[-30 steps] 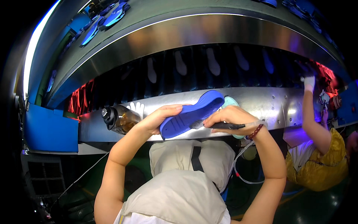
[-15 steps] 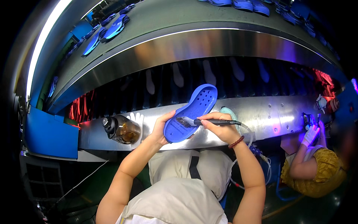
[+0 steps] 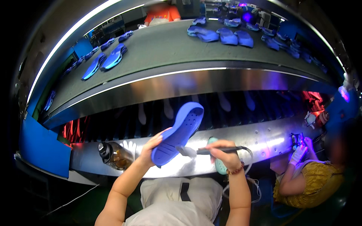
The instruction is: The person applies a liquid to blue shoe outsoles using a brush applicator tool and places the outsoles onto a moving conveyor belt.
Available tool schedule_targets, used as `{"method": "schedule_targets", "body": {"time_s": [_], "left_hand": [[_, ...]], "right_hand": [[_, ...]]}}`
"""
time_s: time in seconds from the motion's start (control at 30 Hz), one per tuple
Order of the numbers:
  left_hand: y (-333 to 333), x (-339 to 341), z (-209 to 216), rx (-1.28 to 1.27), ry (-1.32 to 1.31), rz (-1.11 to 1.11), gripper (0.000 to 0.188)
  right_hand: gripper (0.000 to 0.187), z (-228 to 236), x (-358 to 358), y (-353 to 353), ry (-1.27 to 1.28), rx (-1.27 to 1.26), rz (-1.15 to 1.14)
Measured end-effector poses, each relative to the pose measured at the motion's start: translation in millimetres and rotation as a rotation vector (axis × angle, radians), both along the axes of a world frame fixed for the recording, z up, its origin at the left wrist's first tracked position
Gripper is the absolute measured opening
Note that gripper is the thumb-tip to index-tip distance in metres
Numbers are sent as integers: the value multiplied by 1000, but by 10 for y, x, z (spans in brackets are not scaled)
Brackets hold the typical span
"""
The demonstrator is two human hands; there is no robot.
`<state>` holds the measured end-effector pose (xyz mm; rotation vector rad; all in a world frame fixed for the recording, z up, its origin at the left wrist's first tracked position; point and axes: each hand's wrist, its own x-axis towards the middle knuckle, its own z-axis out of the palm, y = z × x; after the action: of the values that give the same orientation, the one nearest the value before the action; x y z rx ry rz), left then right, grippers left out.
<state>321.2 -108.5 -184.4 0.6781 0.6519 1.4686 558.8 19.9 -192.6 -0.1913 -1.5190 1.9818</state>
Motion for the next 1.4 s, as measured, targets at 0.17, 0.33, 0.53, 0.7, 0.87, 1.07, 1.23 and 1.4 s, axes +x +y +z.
{"method": "schedule_targets", "body": {"time_s": [0.17, 0.33, 0.53, 0.7, 0.87, 1.07, 1.23, 1.4], "left_hand": [[347, -59, 1106, 334, 164, 421, 54], [1193, -695, 1657, 315, -503, 365, 52], [1556, -794, 1440, 181, -300, 754, 67], [1803, -605, 1485, 114, 505, 922, 63], [2620, -388, 1716, 2, 1249, 823, 82], [3275, -287, 1650, 74, 1616, 868, 91], [3323, -190, 1514, -59, 1922, 585, 71], [3314, -215, 1537, -17, 2026, 864, 59]], "right_hand": [[18, -64, 217, 124, 174, -180, -213], [17, -209, 165, 51, 101, -289, -185], [18, -375, 250, 135, 55, -382, -286], [17, -531, 347, 251, -16, -452, -424], [18, -625, 297, 306, 30, -504, -423], [20, -853, 389, 336, 52, -581, -370], [21, -1001, 485, 405, 6, -655, -401], [20, -1070, 311, 421, 10, -666, -352]]}}
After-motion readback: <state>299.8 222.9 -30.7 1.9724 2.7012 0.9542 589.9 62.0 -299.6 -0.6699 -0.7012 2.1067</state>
